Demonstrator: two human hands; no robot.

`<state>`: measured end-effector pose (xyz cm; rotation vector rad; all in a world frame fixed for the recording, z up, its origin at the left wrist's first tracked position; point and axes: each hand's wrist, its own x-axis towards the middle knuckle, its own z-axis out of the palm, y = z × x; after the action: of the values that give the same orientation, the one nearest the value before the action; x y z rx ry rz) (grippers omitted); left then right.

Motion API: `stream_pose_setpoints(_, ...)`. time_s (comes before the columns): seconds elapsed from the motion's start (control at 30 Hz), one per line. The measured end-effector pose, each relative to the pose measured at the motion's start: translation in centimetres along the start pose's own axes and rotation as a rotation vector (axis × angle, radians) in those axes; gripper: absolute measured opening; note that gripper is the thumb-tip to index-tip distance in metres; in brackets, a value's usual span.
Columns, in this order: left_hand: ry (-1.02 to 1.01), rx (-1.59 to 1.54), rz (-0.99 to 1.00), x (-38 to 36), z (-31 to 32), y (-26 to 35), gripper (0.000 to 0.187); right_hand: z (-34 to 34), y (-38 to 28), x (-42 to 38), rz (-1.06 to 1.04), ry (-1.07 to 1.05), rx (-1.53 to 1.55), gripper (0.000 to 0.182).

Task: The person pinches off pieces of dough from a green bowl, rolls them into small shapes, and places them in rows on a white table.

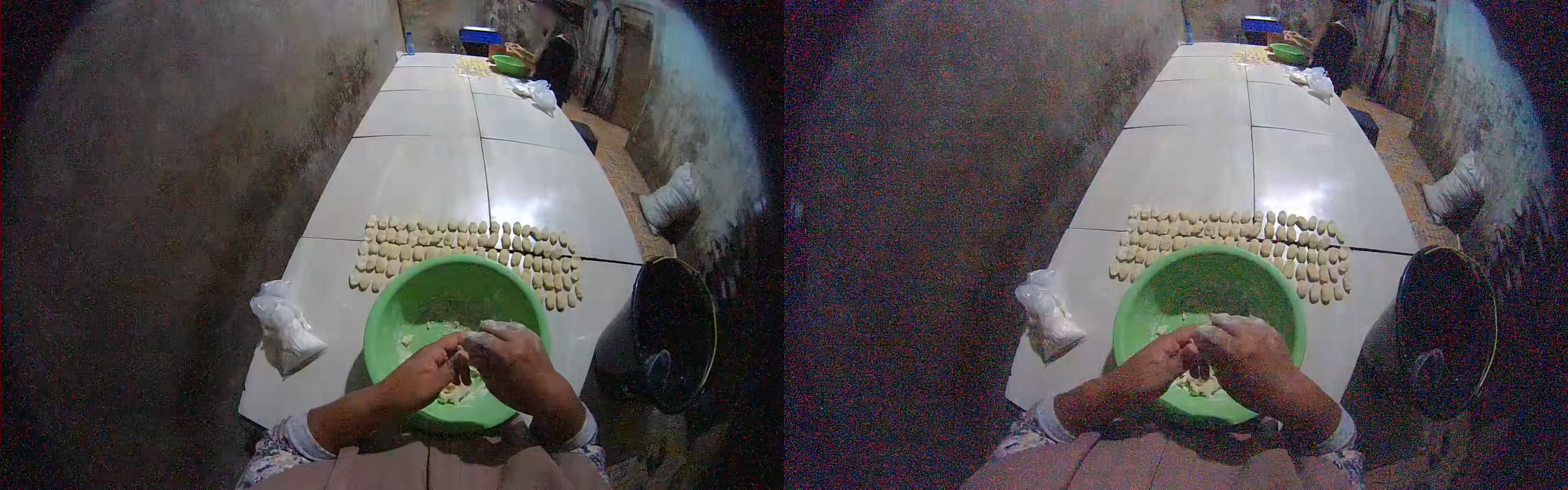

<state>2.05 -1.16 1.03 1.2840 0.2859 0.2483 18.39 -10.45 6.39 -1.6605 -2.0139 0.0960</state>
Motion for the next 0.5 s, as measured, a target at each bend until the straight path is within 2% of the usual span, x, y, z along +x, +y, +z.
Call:
stream_pose_setpoints(0.1,0.082,0.127,-0.012,0.1,-0.2,0.8,0.027,-0.2,-0.3,-0.1,0.024,-0.051,0.015,0.028)
stream_pose_setpoints(0.13,0.120,0.187,0.081,0.5,-0.4,0.1,0.024,-0.7,-0.7,0.1,0.026,-0.112,0.042,0.026)
stream_pose_setpoints(0.17,0.120,0.186,0.079,0.5,-0.7,-0.4,0.024,-1.0,-0.8,0.3,0.025,-0.175,0.071,0.024)
stream_pose_setpoints(0.23,0.101,0.479,-0.021,0.3,-1.1,-0.4,0.024,-0.6,0.0,0.3,0.023,-0.220,0.075,0.019)
stream_pose_setpoints(0.3,0.118,0.459,-0.041,0.4,-0.7,-1.3,0.024,-0.4,0.1,0.2,0.038,-0.202,0.036,0.016)
stream_pose_setpoints(0.33,0.131,0.374,-0.031,0.5,-0.5,-1.6,0.023,-0.3,0.1,0.2,0.051,-0.136,0.138,0.016)
stream_pose_setpoints(0.4,0.142,0.288,-0.021,0.5,-0.5,-1.6,0.023,-0.5,-0.4,0.4,0.069,-0.098,0.135,0.016)
stream_pose_setpoints(0.43,0.082,0.150,-0.051,0.3,-0.8,-1.5,0.021,-0.6,-0.6,0.5,0.087,-0.059,0.135,0.016)
stream_pose_setpoints(0.5,-0.046,-0.123,-0.112,0.1,-1.2,-0.9,0.019,-0.6,-0.2,0.6,0.073,-0.114,0.207,0.014)
